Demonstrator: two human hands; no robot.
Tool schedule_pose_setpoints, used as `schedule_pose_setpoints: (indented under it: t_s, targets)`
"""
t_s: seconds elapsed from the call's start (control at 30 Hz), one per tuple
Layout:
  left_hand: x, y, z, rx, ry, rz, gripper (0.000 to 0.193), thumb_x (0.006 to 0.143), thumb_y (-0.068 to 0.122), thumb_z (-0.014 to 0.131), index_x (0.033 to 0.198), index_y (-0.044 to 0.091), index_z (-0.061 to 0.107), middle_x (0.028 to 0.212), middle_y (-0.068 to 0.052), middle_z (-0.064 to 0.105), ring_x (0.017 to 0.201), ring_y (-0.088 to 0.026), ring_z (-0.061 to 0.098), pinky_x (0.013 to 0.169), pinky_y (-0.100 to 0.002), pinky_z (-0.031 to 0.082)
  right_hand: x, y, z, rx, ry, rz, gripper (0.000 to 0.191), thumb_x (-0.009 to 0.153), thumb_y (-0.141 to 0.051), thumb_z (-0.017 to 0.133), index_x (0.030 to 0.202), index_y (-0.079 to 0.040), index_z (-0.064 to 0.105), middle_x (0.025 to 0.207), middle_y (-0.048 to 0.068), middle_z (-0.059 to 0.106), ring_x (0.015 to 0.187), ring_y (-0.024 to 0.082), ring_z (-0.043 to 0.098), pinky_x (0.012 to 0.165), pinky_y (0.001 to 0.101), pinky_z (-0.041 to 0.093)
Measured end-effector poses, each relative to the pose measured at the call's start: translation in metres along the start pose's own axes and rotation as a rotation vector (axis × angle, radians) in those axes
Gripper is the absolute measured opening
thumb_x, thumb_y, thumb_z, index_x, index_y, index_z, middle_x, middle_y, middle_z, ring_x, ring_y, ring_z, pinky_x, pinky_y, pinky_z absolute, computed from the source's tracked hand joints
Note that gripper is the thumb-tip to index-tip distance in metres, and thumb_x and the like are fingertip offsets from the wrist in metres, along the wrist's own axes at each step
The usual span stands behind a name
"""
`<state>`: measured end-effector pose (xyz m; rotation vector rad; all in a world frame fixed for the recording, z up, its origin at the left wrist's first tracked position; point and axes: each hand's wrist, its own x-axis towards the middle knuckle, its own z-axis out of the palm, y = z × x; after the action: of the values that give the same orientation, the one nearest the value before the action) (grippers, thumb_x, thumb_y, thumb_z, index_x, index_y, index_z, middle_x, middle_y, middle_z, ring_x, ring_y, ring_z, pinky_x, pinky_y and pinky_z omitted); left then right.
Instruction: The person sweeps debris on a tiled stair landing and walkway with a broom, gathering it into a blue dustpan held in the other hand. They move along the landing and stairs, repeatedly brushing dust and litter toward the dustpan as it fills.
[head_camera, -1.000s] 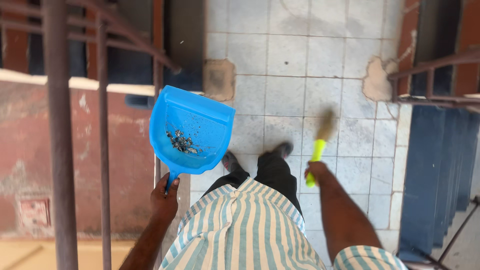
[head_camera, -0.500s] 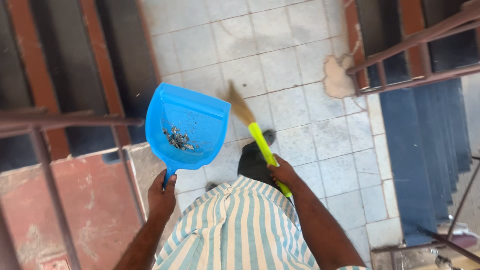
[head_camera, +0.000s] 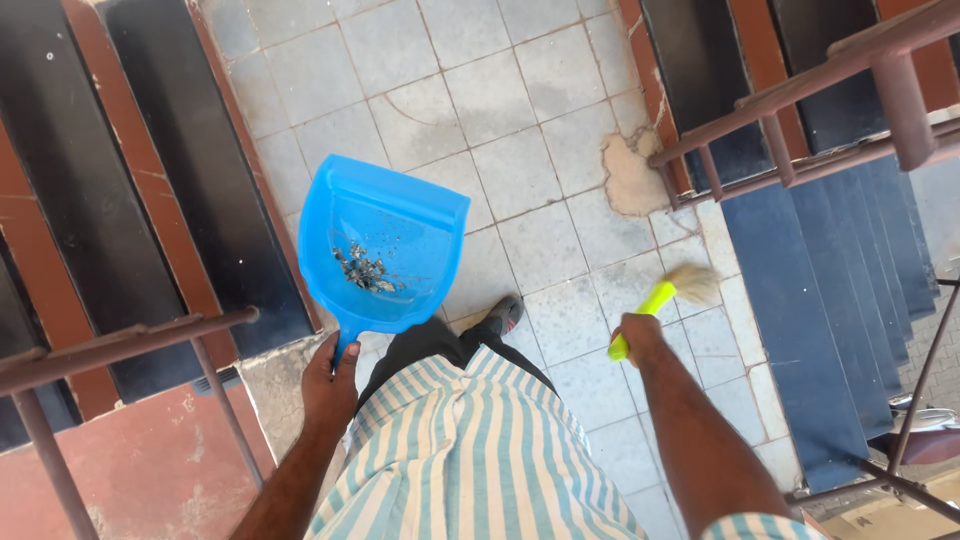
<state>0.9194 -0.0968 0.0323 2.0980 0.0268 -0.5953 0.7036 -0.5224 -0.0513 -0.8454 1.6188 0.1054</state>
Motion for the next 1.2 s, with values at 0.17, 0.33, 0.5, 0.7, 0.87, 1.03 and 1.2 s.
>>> schedule_pose_setpoints:
  t_s: [0.17, 0.33, 0.5, 0.7, 0.87, 1.03, 1.2]
  targets:
    - [0.028, 0.016, 0.011, -0.044, 0.072, 0.004, 0.044, 0.101, 0.031, 0.065, 0.136, 0.004, 0.064, 0.09, -0.003, 0.065, 0.081, -0.01, 0.055, 0.073, -0.032, 0.047, -0.019, -0.004, 0.048, -0.267, -0.277, -0.228, 0.075, 0.094, -0.012, 0.063, 0.157, -0.02, 0.023, 0.063, 0.008, 0.052, 0.046, 0.02, 0.051, 0.039, 0.04, 0.047]
    - [0.067, 0.039, 0.018, -0.109, 0.089, -0.005, 0.043, 0.102, 0.029, 0.064, 0.136, 0.004, 0.065, 0.089, -0.003, 0.064, 0.083, -0.009, 0.054, 0.076, -0.031, 0.047, -0.038, -0.04, 0.143, -0.751, -0.407, -0.5, 0.072, 0.097, -0.021, 0.067, 0.16, -0.018, 0.033, 0.076, 0.005, 0.064, 0.058, 0.016, 0.063, 0.054, 0.032, 0.052]
    - [0.123, 0.072, 0.023, -0.107, 0.109, 0.037, 0.043, 0.102, 0.028, 0.065, 0.136, 0.001, 0.063, 0.099, -0.002, 0.068, 0.091, -0.01, 0.057, 0.083, -0.03, 0.048, -0.018, -0.121, 0.223, -0.627, -0.569, -0.418, 0.074, 0.092, -0.016, 0.066, 0.159, -0.018, 0.034, 0.072, 0.011, 0.061, 0.052, 0.023, 0.058, 0.047, 0.0379, 0.047]
    - [0.205, 0.124, 0.022, -0.148, 0.068, 0.039, 0.045, 0.101, 0.029, 0.064, 0.137, 0.002, 0.062, 0.109, -0.004, 0.07, 0.101, -0.01, 0.06, 0.09, -0.03, 0.048, 0.031, -0.22, 0.248, -0.041, -0.331, -0.045, 0.017, 0.096, -0.01, 0.056, 0.11, -0.002, 0.051, 0.064, 0.014, 0.055, 0.044, 0.027, 0.054, 0.041, 0.0458, 0.047]
    - [0.284, 0.168, 0.018, 0.021, 0.044, 0.105, 0.042, 0.101, 0.03, 0.065, 0.133, 0.003, 0.065, 0.106, -0.005, 0.069, 0.097, -0.012, 0.062, 0.086, -0.032, 0.049, 0.056, -0.295, 0.252, 0.554, -0.15, 0.127, 0.015, 0.097, -0.012, 0.049, 0.109, -0.003, 0.05, 0.078, 0.016, 0.057, 0.059, 0.027, 0.058, 0.05, 0.0414, 0.05]
    - [0.359, 0.225, 0.031, 0.04, -0.019, 0.121, 0.043, 0.102, 0.032, 0.064, 0.133, 0.003, 0.065, 0.088, -0.005, 0.064, 0.082, -0.012, 0.057, 0.074, -0.033, 0.048, 0.048, -0.342, 0.262, 0.797, -0.162, 0.113, 0.014, 0.098, -0.003, 0.054, 0.111, -0.001, 0.048, 0.088, 0.012, 0.056, 0.069, 0.021, 0.058, 0.057, 0.0351, 0.053]
    - [0.411, 0.275, 0.06, 0.054, -0.082, 0.146, 0.044, 0.102, 0.032, 0.064, 0.134, 0.003, 0.065, 0.082, -0.005, 0.061, 0.074, -0.012, 0.052, 0.067, -0.034, 0.046, 0.016, -0.38, 0.267, 0.546, -0.405, -0.043, 0.026, 0.098, -0.008, 0.058, 0.122, -0.006, 0.047, 0.083, 0.009, 0.055, 0.063, 0.015, 0.052, 0.053, 0.0297, 0.05]
